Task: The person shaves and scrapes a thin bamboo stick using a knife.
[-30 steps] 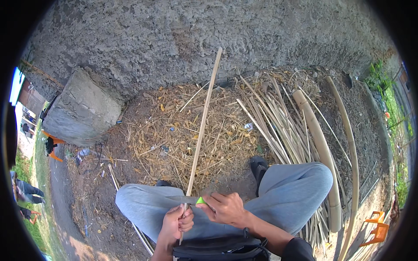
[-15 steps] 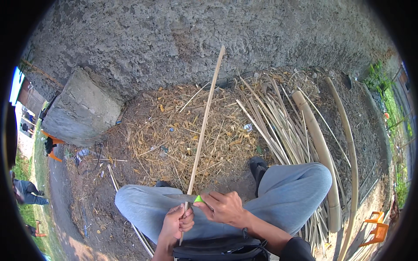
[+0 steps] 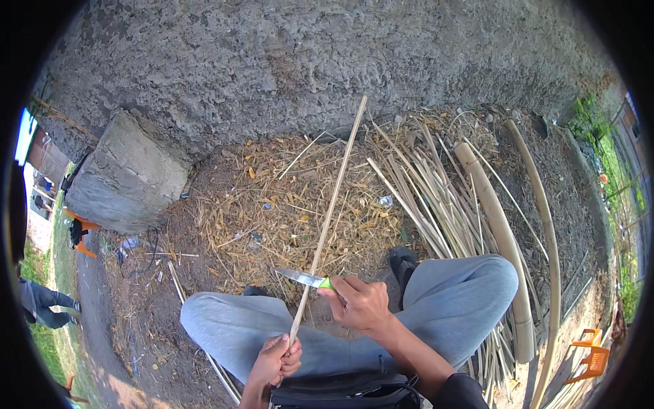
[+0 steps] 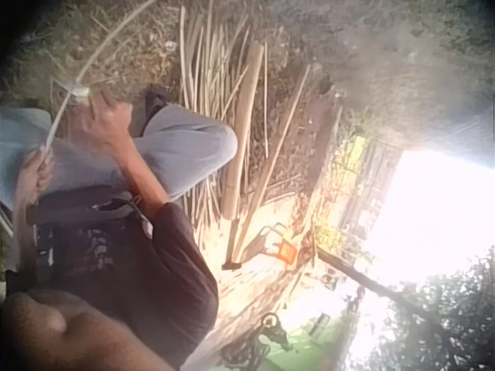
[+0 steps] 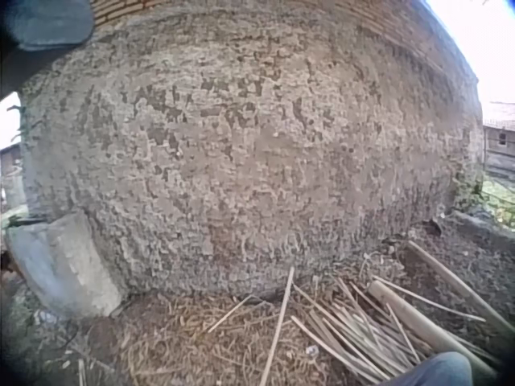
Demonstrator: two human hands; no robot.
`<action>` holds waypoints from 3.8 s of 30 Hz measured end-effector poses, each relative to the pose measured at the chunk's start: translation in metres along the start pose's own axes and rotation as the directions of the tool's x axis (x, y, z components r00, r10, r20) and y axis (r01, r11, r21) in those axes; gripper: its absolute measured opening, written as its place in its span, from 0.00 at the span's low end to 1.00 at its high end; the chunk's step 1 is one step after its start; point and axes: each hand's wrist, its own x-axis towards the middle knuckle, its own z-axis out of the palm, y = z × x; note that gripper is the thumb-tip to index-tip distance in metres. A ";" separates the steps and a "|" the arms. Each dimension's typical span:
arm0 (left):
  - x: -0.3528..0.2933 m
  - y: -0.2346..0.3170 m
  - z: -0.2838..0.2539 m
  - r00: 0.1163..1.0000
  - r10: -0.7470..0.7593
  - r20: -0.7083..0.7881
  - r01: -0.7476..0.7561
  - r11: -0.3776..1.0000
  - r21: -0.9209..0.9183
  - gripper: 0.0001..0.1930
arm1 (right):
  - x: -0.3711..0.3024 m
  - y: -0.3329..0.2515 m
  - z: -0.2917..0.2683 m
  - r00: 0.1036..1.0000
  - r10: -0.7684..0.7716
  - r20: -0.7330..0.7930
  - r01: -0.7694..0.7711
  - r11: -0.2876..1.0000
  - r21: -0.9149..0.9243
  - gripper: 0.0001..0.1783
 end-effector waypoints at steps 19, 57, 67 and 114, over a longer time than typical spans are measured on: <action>-0.067 -0.011 -0.030 0.989 -0.014 -0.148 0.036 0.988 0.151 0.21 | 0.062 0.035 0.005 0.970 0.060 -0.234 -0.076 0.995 -0.059 0.11; -0.057 -0.026 0.012 0.494 0.705 -0.509 -0.140 0.642 0.754 0.17 | 0.107 0.040 0.016 0.889 0.398 0.227 -0.412 0.911 0.019 0.24; -0.036 -0.031 -0.006 0.517 0.731 -0.445 -0.180 0.601 0.779 0.14 | 0.053 0.074 0.020 0.711 0.604 0.360 -0.466 0.789 -0.401 0.23; 0.003 0.004 0.030 0.794 0.470 -0.384 -0.285 0.847 0.448 0.17 | 0.008 -0.023 0.015 0.997 -0.048 -0.053 0.052 0.995 0.090 0.13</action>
